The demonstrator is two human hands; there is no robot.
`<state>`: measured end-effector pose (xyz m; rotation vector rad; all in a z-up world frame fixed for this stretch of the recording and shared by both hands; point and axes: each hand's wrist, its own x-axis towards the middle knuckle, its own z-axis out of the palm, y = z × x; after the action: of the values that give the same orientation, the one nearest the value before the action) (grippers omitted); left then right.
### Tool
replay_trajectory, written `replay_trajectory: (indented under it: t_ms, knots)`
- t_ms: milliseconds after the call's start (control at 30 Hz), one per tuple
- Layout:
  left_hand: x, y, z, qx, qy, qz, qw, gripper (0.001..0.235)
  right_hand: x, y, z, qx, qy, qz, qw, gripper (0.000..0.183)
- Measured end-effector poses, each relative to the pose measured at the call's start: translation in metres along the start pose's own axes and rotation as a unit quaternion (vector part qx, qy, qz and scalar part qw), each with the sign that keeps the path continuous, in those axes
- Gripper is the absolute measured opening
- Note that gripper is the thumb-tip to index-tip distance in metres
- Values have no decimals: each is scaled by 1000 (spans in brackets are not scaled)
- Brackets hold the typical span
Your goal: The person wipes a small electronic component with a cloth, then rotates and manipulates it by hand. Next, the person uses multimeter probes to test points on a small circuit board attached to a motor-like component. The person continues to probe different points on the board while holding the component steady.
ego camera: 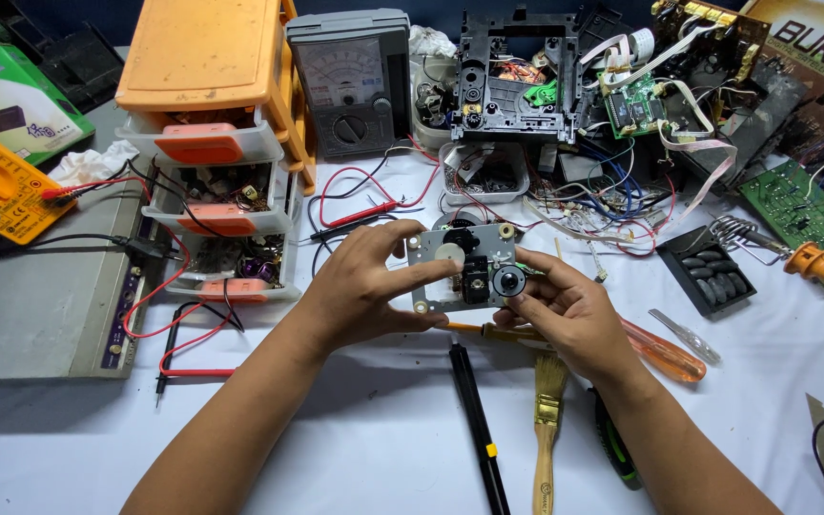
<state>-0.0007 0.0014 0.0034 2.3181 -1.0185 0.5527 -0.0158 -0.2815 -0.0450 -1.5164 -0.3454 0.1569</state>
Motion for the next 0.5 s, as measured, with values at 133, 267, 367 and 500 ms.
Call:
replay_trajectory:
  t_ms: [133, 267, 367, 500]
  knots:
    - [1, 2, -1, 18, 1, 2, 1000, 68, -1, 1, 0, 1, -2, 0, 1000, 53]
    - [0, -1, 2, 17, 1, 5, 1000, 67, -2, -1, 1, 7, 2, 2, 1000, 53]
    - [-2, -4, 4, 6, 0, 8, 1000, 66, -2, -2, 2, 8, 8, 7, 1000, 54]
    - [-5, -9, 9, 4, 1, 12, 1000, 65, -2, -1, 1, 16, 11, 7, 1000, 55]
